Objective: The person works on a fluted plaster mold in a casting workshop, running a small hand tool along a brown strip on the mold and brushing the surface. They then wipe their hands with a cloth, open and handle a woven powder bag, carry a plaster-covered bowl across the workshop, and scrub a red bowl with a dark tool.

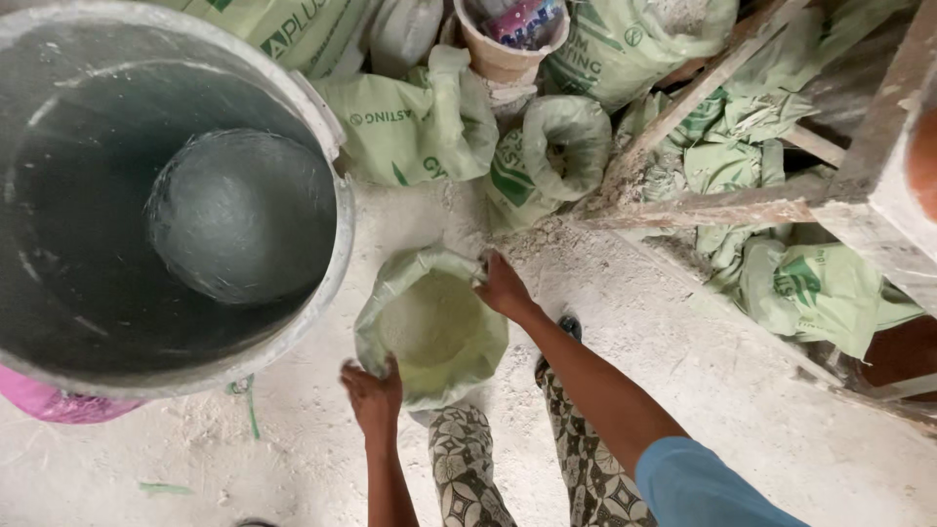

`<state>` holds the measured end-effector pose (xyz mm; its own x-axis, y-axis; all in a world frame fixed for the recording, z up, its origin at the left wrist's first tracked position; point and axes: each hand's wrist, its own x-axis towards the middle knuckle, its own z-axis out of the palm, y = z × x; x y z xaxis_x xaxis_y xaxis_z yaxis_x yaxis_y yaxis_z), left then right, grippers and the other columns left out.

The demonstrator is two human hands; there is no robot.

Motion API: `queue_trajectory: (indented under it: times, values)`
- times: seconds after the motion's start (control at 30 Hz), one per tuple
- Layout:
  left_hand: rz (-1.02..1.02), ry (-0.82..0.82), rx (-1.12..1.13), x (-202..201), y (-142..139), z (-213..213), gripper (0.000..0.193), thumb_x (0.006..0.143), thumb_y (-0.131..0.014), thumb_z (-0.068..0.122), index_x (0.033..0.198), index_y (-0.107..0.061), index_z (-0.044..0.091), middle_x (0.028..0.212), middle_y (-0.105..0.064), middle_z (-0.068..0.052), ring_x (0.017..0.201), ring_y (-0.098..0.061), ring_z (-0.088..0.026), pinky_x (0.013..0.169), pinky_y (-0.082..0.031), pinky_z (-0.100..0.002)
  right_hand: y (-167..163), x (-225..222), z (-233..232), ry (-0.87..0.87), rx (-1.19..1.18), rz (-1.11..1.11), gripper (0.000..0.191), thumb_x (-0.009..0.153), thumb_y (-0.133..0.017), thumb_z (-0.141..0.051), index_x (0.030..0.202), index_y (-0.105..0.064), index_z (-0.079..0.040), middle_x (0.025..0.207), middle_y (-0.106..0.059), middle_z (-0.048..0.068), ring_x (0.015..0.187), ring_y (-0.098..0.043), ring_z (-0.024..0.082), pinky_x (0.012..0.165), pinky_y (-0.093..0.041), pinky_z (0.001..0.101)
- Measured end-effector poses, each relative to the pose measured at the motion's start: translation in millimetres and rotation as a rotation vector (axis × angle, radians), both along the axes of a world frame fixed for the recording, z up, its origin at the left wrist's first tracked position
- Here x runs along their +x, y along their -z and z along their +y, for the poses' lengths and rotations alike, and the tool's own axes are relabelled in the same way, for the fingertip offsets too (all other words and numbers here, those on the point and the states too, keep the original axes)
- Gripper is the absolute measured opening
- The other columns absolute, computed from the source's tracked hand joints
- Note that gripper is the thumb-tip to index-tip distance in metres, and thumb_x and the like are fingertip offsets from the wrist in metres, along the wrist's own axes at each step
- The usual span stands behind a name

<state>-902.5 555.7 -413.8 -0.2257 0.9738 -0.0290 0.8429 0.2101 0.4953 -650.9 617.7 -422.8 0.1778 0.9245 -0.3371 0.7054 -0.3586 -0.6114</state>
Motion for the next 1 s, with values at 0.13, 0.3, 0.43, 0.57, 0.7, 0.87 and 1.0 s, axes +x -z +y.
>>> queue_trajectory:
  times: [0.13, 0.3, 0.43, 0.57, 0.7, 0.87, 1.0]
  values:
    - [-0.246, -0.175, 0.052, 15.3, -0.1, 17.0, 0.046, 0.097, -0.063, 0.034, 0.116, -0.067, -0.008, 0.100, -0.071, -0.031, 0.089, -0.066, -0.050, 0.073, -0.052, -0.051, 18.3, -12.9, 5.3, -0.068, 0.089, -0.094, 0.032, 0.090, -0.068, -0.014, 0.120, -0.063, -0.007, 0.109, -0.071, 0.022, 0.103, -0.065, 0.044, 0.084, -0.052, 0.0520]
    - [-0.839, -0.313, -0.420, 25.4, 40.5, 53.8, 0.073, 0.122, -0.050, 0.043, 0.090, -0.061, -0.022, 0.080, -0.059, -0.031, 0.069, -0.039, -0.032, 0.073, -0.043, -0.049, 64.4, -29.6, 13.2, -0.174, 0.070, -0.093, 0.037, 0.092, -0.060, -0.028, 0.114, -0.068, 0.001, 0.112, -0.071, 0.027, 0.107, -0.066, 0.044, 0.092, -0.054, 0.0493]
    - [-1.290, -0.583, -0.675, -30.4, 59.2, 66.1, 0.054, 0.105, -0.049, 0.052, 0.107, -0.068, 0.002, 0.094, -0.069, -0.012, 0.081, -0.066, -0.020, 0.074, -0.056, -0.036, 76.2, 13.2, 14.2, -0.045, -0.178, 0.043, 0.045, 0.089, -0.063, -0.037, 0.118, -0.066, -0.003, 0.116, -0.068, 0.025, 0.110, -0.063, 0.044, 0.091, -0.052, 0.0539]
    - [-0.786, -0.493, -0.329, -44.0, 55.8, 45.4, 0.050, 0.104, -0.047, 0.050, 0.112, -0.045, 0.000, 0.098, -0.064, -0.014, 0.083, -0.062, -0.026, 0.074, -0.051, -0.041, 67.7, 26.8, 26.2, -0.064, -0.093, -0.076, 0.054, 0.085, -0.065, -0.046, 0.122, -0.064, -0.007, 0.121, -0.065, 0.024, 0.113, -0.060, 0.045, 0.090, -0.050, 0.0585]
    - [-0.296, -0.194, -0.210, -2.0, 43.2, -6.6, 0.053, 0.101, -0.069, 0.033, 0.105, -0.038, -0.010, 0.099, -0.039, -0.020, 0.094, -0.047, -0.034, 0.080, -0.047, -0.044, 59.0, 3.2, 12.3, -0.504, 0.200, -0.455, 0.064, 0.072, -0.071, -0.053, 0.121, -0.065, -0.012, 0.121, -0.064, 0.024, 0.111, -0.058, 0.049, 0.082, -0.047, 0.0644]
    - [-0.846, -0.761, -0.242, 35.0, 60.6, -4.6, 0.027, 0.106, -0.045, 0.022, 0.104, -0.048, -0.005, 0.093, -0.056, -0.014, 0.079, -0.054, -0.026, 0.070, -0.051, -0.047, 87.7, -39.9, 10.9, -0.418, -0.246, -0.541, 0.022, 0.103, -0.057, -0.025, 0.123, -0.064, -0.019, 0.117, -0.071, 0.005, 0.116, -0.063, 0.032, 0.088, -0.047, 0.0560]
    - [-1.505, -1.166, -0.139, 31.6, 71.5, 23.8, 0.021, 0.102, -0.044, 0.014, 0.108, -0.062, 0.002, 0.104, -0.064, -0.013, 0.089, -0.063, -0.028, 0.080, -0.056, -0.046, 110.1, -70.3, -0.7, -0.468, -0.256, -0.590, 0.059, 0.076, -0.068, -0.045, 0.125, -0.063, -0.012, 0.109, -0.070, 0.014, 0.106, -0.063, 0.037, 0.076, -0.044, 0.0687]
